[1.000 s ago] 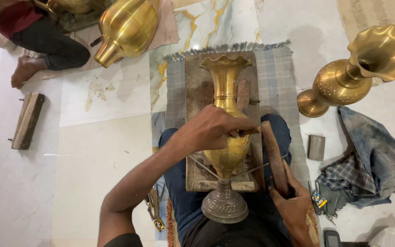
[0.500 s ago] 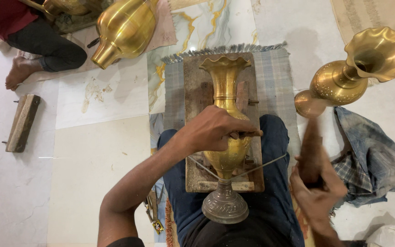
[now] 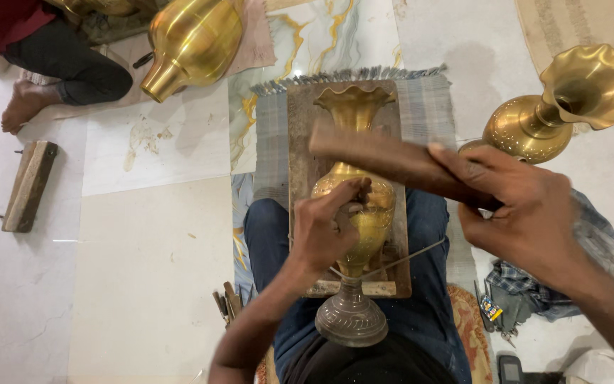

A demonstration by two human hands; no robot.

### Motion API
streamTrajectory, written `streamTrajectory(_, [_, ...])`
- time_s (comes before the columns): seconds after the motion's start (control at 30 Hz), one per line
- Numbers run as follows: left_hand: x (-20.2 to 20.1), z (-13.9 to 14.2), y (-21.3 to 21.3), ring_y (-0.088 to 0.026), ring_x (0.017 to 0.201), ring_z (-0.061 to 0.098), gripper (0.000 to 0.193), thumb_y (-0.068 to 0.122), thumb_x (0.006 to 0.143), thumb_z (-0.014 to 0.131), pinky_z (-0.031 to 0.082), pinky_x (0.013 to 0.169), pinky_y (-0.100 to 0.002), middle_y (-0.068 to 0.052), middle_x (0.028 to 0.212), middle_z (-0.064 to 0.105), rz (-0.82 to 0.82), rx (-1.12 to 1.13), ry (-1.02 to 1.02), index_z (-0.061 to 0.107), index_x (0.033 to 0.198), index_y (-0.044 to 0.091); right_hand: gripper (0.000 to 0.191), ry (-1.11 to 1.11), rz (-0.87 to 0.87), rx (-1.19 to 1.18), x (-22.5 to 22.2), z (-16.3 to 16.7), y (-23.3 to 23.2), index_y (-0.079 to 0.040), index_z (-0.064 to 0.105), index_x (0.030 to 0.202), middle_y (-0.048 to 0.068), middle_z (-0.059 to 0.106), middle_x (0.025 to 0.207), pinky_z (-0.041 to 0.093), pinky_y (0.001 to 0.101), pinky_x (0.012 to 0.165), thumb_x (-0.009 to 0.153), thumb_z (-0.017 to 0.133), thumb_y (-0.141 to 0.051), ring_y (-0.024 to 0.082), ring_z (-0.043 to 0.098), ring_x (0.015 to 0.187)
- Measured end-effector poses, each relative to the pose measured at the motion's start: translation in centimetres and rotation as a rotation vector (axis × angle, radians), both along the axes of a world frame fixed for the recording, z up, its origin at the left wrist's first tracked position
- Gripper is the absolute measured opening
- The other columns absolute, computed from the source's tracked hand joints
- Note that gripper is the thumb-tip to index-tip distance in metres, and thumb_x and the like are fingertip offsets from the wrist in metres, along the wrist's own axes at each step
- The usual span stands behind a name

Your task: The person sits on the floor with a brass vase held against a wooden board on their lap and decorates its surface by hand, positioning a small punch or chisel on the metal and striking it with a wooden mallet to emboss patterns, repositioning the tool repeatedly across the vase body.

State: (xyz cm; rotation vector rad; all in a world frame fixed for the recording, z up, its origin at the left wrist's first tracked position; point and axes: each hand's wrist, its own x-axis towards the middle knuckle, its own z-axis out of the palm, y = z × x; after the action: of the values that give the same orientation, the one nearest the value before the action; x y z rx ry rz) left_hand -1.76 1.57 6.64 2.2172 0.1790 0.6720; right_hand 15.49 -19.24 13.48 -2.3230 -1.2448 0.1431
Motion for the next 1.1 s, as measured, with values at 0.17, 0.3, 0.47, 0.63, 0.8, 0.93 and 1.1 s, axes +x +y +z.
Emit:
streamTrajectory(0.17, [-0.2, -1.9, -2.7, -0.016, 0.089, 0.082, 0.035, -0.008, 0.093, 0.055, 0.069, 0.082, -0.026, -0.007, 0.102, 0.081, 0.3, -0.105, -0.104, 0.072, 0.12, 0.005, 0.077, -0.074, 0.168, -0.153, 0.0, 3.2, 2.7, -0.04, 0.055, 0.146, -0.004, 0.073, 0.118, 0.054, 0.0306, 0.044, 0.078, 0.071, -0.008, 0.013, 0.059, 0.052])
streamTrajectory(0.3, [-0.5, -2.6, -4.2, -0.018, 0.083, 0.08, 0.038, -0.006, 0.081, 0.058, 0.065, 0.074, -0.029, -0.01, 0.099, 0.079, 0.526, 0.015, -0.216, 0.073, 0.116, 0.002, 0.076, -0.04, 0.215, -0.167, -0.4, 4.7, 3.9, -0.039, 0.045, 0.15, -0.003, 0.072, 0.11, 0.05, 0.0275, 0.045, 0.085, 0.068, -0.009, 0.013, 0.056, 0.054])
streamTrajectory(0.47, [-0.8, -3.2, -4.7, -0.017, 0.073, 0.078, 0.039, -0.004, 0.079, 0.06, 0.062, 0.065, -0.028, -0.01, 0.093, 0.079, 0.523, -0.018, -0.232, 0.071, 0.116, -0.001, 0.085, -0.272, 0.403, -0.122, -1.4, 5.3, 5.2, -0.038, 0.049, 0.149, -0.001, 0.072, 0.11, 0.053, 0.0311, 0.049, 0.073, 0.071, -0.007, 0.015, 0.06, 0.054])
streamTrajectory(0.63, [-0.6, -3.9, -5.1, -0.016, 0.065, 0.074, 0.024, -0.003, 0.086, 0.063, 0.062, 0.061, -0.028, -0.008, 0.086, 0.078, 0.536, -0.047, -0.215, 0.074, 0.108, 0.001, 0.08, -0.444, 0.471, -0.342, -2.3, 6.4, 6.0, -0.039, 0.039, 0.157, -0.004, 0.07, 0.104, 0.052, 0.0281, 0.053, 0.086, 0.065, -0.014, 0.012, 0.059, 0.059])
streamTrajectory(0.8, [-0.4, -3.7, -4.9, -0.015, 0.073, 0.078, 0.016, -0.002, 0.093, 0.067, 0.064, 0.064, -0.026, -0.01, 0.093, 0.079, 0.534, -0.074, -0.249, 0.073, 0.107, 0.004, 0.087, -0.485, 0.433, -0.837, -2.4, 7.5, 6.2, -0.046, 0.025, 0.162, -0.008, 0.067, 0.101, 0.051, 0.0257, 0.055, 0.089, 0.061, -0.015, 0.009, 0.058, 0.056])
streamTrajectory(0.93, [-0.3, -3.5, -4.9, -0.016, 0.076, 0.08, 0.029, -0.006, 0.089, 0.057, 0.065, 0.069, -0.029, -0.009, 0.09, 0.08, 0.523, -0.138, -0.283, 0.074, 0.113, 0.002, 0.085, -0.199, 0.303, -0.256, -2.1, 6.6, 5.6, -0.041, 0.048, 0.151, -0.005, 0.072, 0.104, 0.051, 0.0274, 0.048, 0.076, 0.067, -0.005, 0.012, 0.057, 0.05])
streamTrajectory(1.1, [0.0, -3.4, -4.0, -0.015, 0.081, 0.081, 0.029, -0.007, 0.092, 0.06, 0.066, 0.072, -0.027, -0.008, 0.092, 0.081, 0.459, -0.071, -0.251, 0.074, 0.115, 0.004, 0.078, -0.178, 0.336, -0.084, -0.9, 4.4, 3.9, -0.041, 0.057, 0.146, -0.002, 0.074, 0.101, 0.047, 0.0258, 0.039, 0.077, 0.074, -0.007, 0.01, 0.056, 0.046])
